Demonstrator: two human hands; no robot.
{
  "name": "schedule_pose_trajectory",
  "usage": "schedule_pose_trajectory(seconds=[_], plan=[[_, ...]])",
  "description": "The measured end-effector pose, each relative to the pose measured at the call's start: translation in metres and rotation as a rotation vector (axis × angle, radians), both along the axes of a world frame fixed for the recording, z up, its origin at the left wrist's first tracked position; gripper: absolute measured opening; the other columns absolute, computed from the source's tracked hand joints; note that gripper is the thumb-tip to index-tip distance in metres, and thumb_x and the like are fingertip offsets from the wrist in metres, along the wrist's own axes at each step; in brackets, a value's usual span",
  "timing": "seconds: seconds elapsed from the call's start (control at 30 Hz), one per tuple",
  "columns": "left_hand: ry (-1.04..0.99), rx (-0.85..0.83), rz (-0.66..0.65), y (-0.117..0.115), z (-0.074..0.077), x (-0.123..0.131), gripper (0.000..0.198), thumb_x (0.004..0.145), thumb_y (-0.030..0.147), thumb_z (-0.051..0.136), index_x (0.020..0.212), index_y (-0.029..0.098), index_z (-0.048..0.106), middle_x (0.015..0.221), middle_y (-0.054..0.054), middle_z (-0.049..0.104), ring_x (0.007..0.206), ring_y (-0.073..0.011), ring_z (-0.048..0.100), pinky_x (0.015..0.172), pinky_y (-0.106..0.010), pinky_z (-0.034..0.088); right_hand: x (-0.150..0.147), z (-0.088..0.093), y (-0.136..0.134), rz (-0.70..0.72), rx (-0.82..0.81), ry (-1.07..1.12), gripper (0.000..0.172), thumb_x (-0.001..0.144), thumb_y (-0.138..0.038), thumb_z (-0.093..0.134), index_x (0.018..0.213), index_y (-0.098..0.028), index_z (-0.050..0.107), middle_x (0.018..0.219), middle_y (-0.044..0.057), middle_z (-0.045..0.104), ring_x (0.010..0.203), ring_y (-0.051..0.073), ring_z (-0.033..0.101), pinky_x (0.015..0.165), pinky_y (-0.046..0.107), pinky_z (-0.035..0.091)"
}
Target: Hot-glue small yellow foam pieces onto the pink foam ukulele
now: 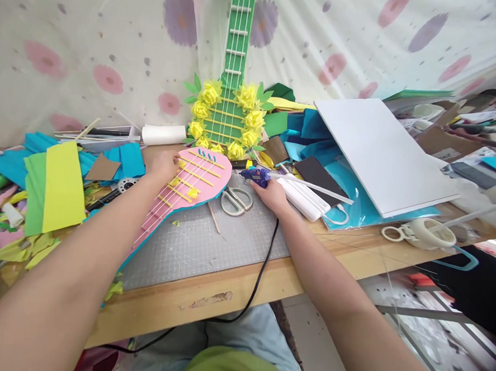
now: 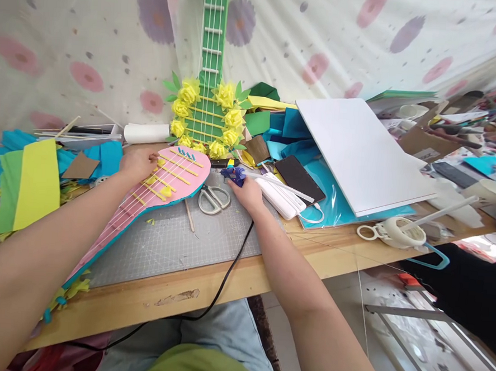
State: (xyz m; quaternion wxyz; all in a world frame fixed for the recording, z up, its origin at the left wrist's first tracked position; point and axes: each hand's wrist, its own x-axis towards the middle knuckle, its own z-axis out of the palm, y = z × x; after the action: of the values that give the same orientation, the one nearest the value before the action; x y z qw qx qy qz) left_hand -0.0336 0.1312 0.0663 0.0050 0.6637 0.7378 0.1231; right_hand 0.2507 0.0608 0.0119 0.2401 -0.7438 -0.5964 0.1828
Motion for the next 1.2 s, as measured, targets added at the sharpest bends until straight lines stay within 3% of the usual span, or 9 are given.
schedule_pose_trajectory(seconds=[0.1,0.2,0.33,0.43,0.6,0.67,0.8,1.03,1.2], plan=[[0.006,0.049,0.013,0.000,0.000,-0.001,0.026,0.078,0.018,0.052,0.097,0.020,0.070,0.102,-0.009,0.070,0.098,-0.0303,0.062,0.083,-0.038,0.047,0.000,0.000,0.001,-0.007,-0.008,-0.005,0.047,0.083,-0.053,0.054,0.102,-0.011,0.063,0.102,0.016,0.069,0.097,0.029,0.064,0.076,0.033,0.048],[-0.114,0.129,0.040,-0.002,-0.001,-0.005,0.021,0.073,0.016,0.056,0.088,0.020,0.069,0.092,-0.008,0.070,0.094,-0.0298,0.062,0.083,-0.040,0.047,0.000,-0.001,0.001,-0.009,-0.009,0.004,0.047,0.083,-0.053,0.053,0.101,-0.011,0.063,0.102,0.017,0.069,0.098,0.029,0.064,0.077,0.034,0.048],[-0.549,0.311,0.114,-0.001,-0.006,-0.011,0.017,0.062,0.008,0.063,0.076,0.018,0.063,0.075,-0.003,0.064,0.079,-0.0231,0.063,0.080,-0.040,0.051,0.002,-0.004,0.002,-0.001,0.002,0.024,0.048,0.082,-0.054,0.054,0.102,-0.012,0.063,0.104,0.017,0.069,0.099,0.030,0.064,0.079,0.035,0.048],[-0.968,0.413,0.140,-0.002,-0.005,-0.009,0.027,0.055,0.001,0.066,0.073,0.019,0.056,0.067,0.002,0.056,0.067,-0.0179,0.060,0.072,-0.039,0.055,0.004,-0.006,0.002,0.007,0.012,0.023,0.050,0.082,-0.055,0.053,0.104,-0.011,0.062,0.103,0.018,0.068,0.098,0.031,0.064,0.080,0.036,0.048],[-1.414,0.601,0.160,-0.025,0.008,0.009,0.029,0.062,-0.003,0.060,0.079,0.018,0.049,0.067,0.006,0.050,0.062,-0.0110,0.061,0.069,-0.032,0.056,0.004,-0.006,0.001,0.008,0.030,0.027,0.048,0.082,-0.053,0.054,0.107,-0.013,0.062,0.107,0.016,0.068,0.102,0.029,0.063,0.083,0.036,0.048],[-1.469,0.646,0.113,-0.040,0.011,0.017,0.023,0.066,0.000,0.059,0.080,0.017,0.050,0.073,0.003,0.054,0.066,-0.0114,0.062,0.067,-0.031,0.055,0.003,-0.006,0.001,0.010,0.038,0.033,0.047,0.083,-0.051,0.055,0.110,-0.014,0.062,0.108,0.015,0.068,0.103,0.028,0.063,0.084,0.036,0.048],[-1.376,0.683,0.097,-0.065,0.006,0.025,0.015,0.068,0.006,0.063,0.078,0.016,0.057,0.076,0.000,0.058,0.075,-0.0118,0.061,0.070,-0.026,0.052,0.003,-0.005,-0.001,-0.007,0.020,0.021,0.049,0.082,-0.052,0.054,0.110,-0.011,0.062,0.108,0.017,0.068,0.104,0.029,0.062,0.083,0.036,0.048],[-1.414,0.553,0.160,-0.095,-0.024,0.027,0.016,0.069,0.020,0.065,0.083,0.020,0.059,0.083,-0.001,0.062,0.078,-0.0117,0.063,0.071,-0.025,0.054,0.006,-0.008,0.001,0.007,0.056,0.047,0.049,0.082,-0.052,0.055,0.109,-0.012,0.062,0.108,0.017,0.068,0.103,0.029,0.062,0.083,0.036,0.047],[-1.540,0.611,0.093,-0.114,-0.042,0.036,0.017,0.068,0.026,0.067,0.080,0.021,0.057,0.077,0.001,0.061,0.073,-0.0114,0.064,0.074,-0.030,0.056,0.006,-0.009,0.001,0.003,0.054,0.046,0.050,0.082,-0.052,0.055,0.109,-0.012,0.062,0.108,0.017,0.068,0.102,0.029,0.062,0.083,0.036,0.047]])
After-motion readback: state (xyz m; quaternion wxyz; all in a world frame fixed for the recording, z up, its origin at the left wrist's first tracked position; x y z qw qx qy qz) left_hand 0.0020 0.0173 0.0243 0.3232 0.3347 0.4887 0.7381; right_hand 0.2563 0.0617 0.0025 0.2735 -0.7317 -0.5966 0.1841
